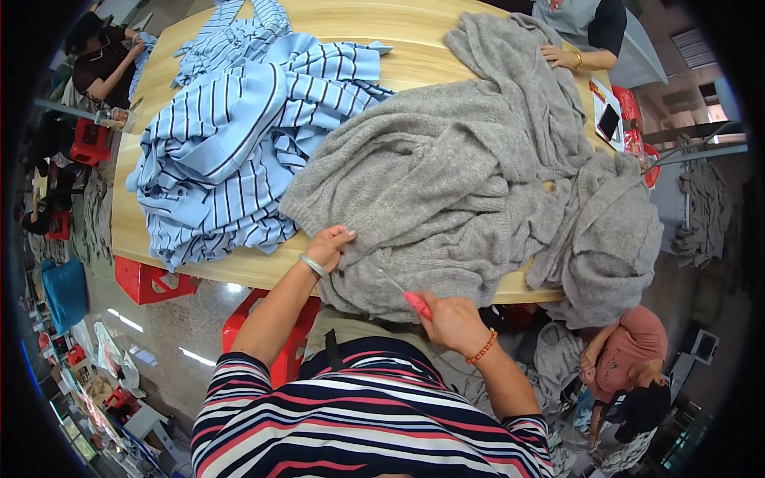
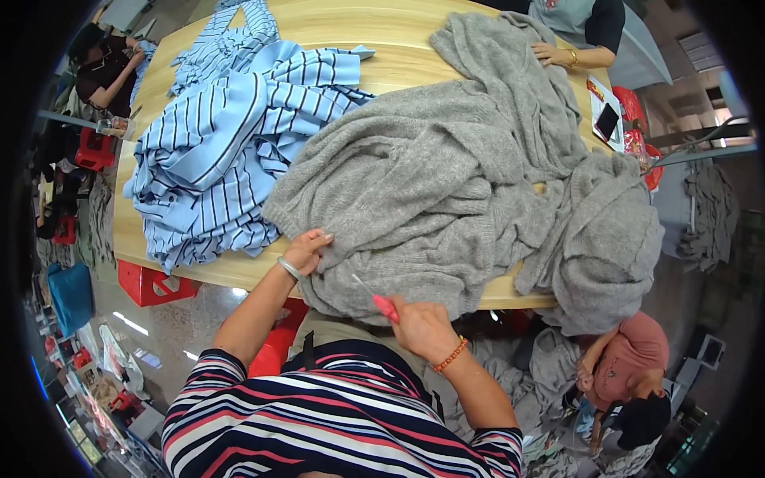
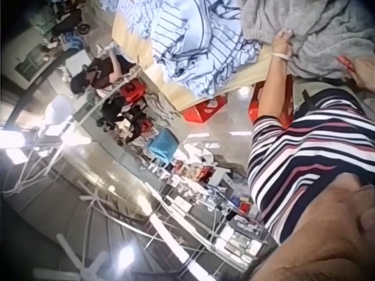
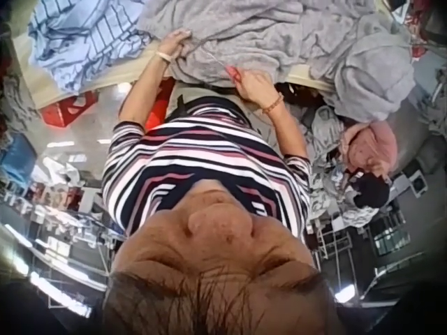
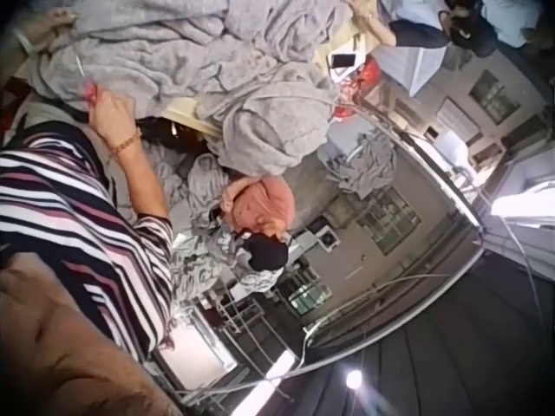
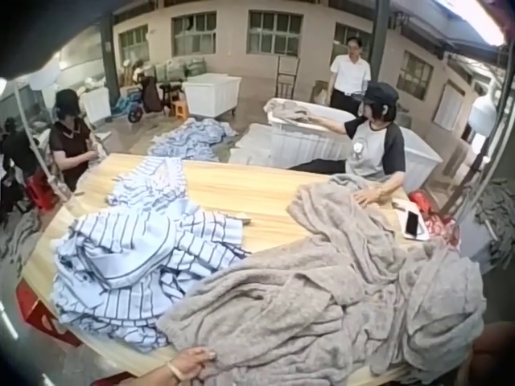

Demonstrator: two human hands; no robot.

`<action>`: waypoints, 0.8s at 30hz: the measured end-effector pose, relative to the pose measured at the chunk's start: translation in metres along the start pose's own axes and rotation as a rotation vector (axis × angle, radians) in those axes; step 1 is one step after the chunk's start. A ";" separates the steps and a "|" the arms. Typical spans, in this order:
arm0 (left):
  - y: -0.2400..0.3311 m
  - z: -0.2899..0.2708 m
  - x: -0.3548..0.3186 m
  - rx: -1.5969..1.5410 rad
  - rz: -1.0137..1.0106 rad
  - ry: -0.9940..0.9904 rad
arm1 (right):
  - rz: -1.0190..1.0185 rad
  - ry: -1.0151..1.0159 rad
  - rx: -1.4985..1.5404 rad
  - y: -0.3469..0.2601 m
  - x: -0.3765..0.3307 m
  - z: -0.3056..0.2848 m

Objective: Trimming loose threads from sweaters using a pair of scissors.

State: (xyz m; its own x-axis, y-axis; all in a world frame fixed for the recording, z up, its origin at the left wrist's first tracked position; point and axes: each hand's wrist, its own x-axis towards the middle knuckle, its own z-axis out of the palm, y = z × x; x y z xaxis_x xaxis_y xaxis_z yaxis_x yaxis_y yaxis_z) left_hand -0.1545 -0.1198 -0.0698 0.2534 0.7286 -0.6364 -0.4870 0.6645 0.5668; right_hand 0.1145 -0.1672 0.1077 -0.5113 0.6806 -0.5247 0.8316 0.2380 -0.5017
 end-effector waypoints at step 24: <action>0.020 0.127 0.155 0.711 0.556 0.045 | 0.277 0.219 -0.014 0.039 -0.009 -0.059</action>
State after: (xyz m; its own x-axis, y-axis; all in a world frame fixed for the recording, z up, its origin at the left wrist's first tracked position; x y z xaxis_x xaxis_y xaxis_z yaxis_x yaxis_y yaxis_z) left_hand -0.0185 0.0277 -0.0904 0.0953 0.9780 -0.1855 0.1064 0.1753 0.9788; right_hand 0.1645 -0.1231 0.1335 -0.2086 0.8528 -0.4787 0.9359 0.0319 -0.3509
